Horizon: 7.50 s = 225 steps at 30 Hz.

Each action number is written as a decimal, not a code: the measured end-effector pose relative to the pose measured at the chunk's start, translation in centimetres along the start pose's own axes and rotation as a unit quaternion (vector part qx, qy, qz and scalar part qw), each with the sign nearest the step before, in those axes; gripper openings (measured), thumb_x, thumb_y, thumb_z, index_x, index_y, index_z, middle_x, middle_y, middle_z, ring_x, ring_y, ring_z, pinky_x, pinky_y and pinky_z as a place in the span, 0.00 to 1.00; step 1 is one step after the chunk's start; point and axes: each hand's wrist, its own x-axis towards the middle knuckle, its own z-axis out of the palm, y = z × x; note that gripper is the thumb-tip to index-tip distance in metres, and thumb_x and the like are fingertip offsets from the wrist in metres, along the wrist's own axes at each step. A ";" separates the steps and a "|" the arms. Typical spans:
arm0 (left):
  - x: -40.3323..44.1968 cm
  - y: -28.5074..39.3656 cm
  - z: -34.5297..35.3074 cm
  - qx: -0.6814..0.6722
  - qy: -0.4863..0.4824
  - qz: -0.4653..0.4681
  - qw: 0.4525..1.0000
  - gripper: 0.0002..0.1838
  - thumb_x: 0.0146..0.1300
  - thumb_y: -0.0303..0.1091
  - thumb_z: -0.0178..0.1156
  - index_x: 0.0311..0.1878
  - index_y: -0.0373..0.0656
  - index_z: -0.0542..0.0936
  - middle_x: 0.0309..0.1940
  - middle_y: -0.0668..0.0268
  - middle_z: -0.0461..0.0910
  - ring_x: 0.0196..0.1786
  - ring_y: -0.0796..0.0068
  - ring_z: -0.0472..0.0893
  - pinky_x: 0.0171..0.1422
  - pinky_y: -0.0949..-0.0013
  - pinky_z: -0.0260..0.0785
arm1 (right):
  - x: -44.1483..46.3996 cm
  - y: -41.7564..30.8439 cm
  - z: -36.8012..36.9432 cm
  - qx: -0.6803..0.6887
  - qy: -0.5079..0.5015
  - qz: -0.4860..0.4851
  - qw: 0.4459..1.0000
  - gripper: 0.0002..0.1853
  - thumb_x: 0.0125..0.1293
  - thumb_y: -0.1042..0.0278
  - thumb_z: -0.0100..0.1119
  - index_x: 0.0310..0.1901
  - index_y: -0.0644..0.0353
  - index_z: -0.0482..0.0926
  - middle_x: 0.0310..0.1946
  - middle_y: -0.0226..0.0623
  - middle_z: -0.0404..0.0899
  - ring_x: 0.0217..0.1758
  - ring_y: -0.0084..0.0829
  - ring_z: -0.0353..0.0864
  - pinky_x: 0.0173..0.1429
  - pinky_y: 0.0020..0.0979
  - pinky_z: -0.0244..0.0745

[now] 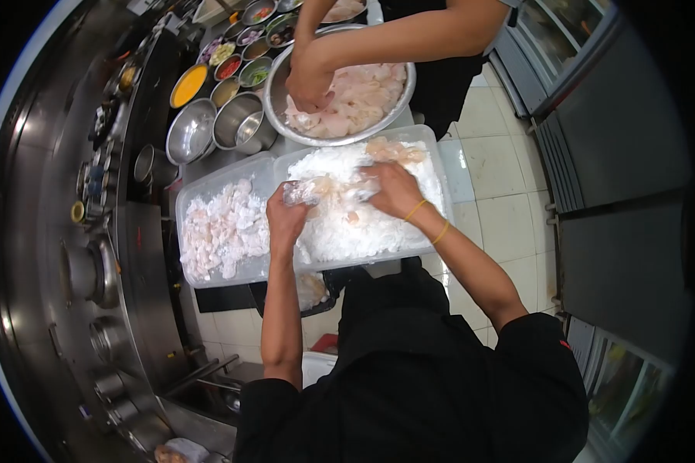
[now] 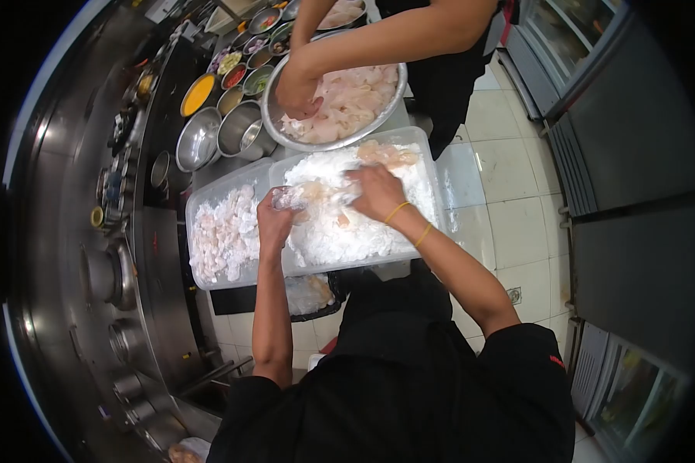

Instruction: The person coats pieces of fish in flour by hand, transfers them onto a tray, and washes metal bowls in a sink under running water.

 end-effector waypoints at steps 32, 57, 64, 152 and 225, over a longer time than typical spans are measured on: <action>0.3 -0.7 2.9 -0.219 -0.073 -0.062 0.971 0.21 0.50 0.17 0.64 0.51 0.36 0.78 0.43 0.62 0.83 0.44 0.73 0.82 0.49 0.71 0.74 | 4.8 -1.0 -1.1 0.037 -0.165 0.125 0.978 0.41 0.41 0.52 0.73 0.57 0.67 0.76 0.53 0.60 0.78 0.58 0.53 0.78 0.64 0.38 0.73; 2.1 0.6 4.6 -0.129 -0.081 0.037 0.988 0.24 0.48 0.24 0.69 0.52 0.37 0.79 0.42 0.59 0.84 0.46 0.73 0.81 0.54 0.70 0.72 | 4.8 -0.4 -0.3 0.073 -0.080 0.088 0.990 0.26 0.45 0.60 0.69 0.46 0.67 0.82 0.43 0.56 0.82 0.51 0.52 0.81 0.58 0.41 0.75; 0.4 0.5 2.3 0.180 -0.123 0.021 0.976 0.42 0.45 0.42 0.72 0.66 0.41 0.70 0.54 0.42 0.77 0.59 0.46 0.76 0.64 0.58 0.68 | 3.6 4.1 -1.9 -0.026 -0.145 0.066 0.987 0.36 0.42 0.57 0.74 0.56 0.60 0.78 0.53 0.60 0.78 0.58 0.55 0.77 0.62 0.42 0.74; -1.1 -1.8 1.5 0.190 -0.050 0.043 0.980 0.41 0.44 0.31 0.65 0.66 0.31 0.68 0.54 0.41 0.78 0.59 0.49 0.78 0.62 0.60 0.71 | 5.2 5.1 -3.4 -0.038 -0.220 0.033 0.974 0.27 0.44 0.70 0.64 0.50 0.67 0.77 0.55 0.57 0.76 0.61 0.53 0.74 0.61 0.40 0.73; 16.6 -21.8 -30.0 0.156 0.128 -0.073 0.977 0.35 0.46 0.26 0.67 0.62 0.30 0.73 0.49 0.51 0.83 0.52 0.63 0.83 0.57 0.68 0.72 | 18.8 -17.6 15.6 0.307 -0.215 -0.050 0.926 0.20 0.48 0.64 0.69 0.44 0.64 0.82 0.40 0.35 0.84 0.42 0.29 0.80 0.53 0.31 0.74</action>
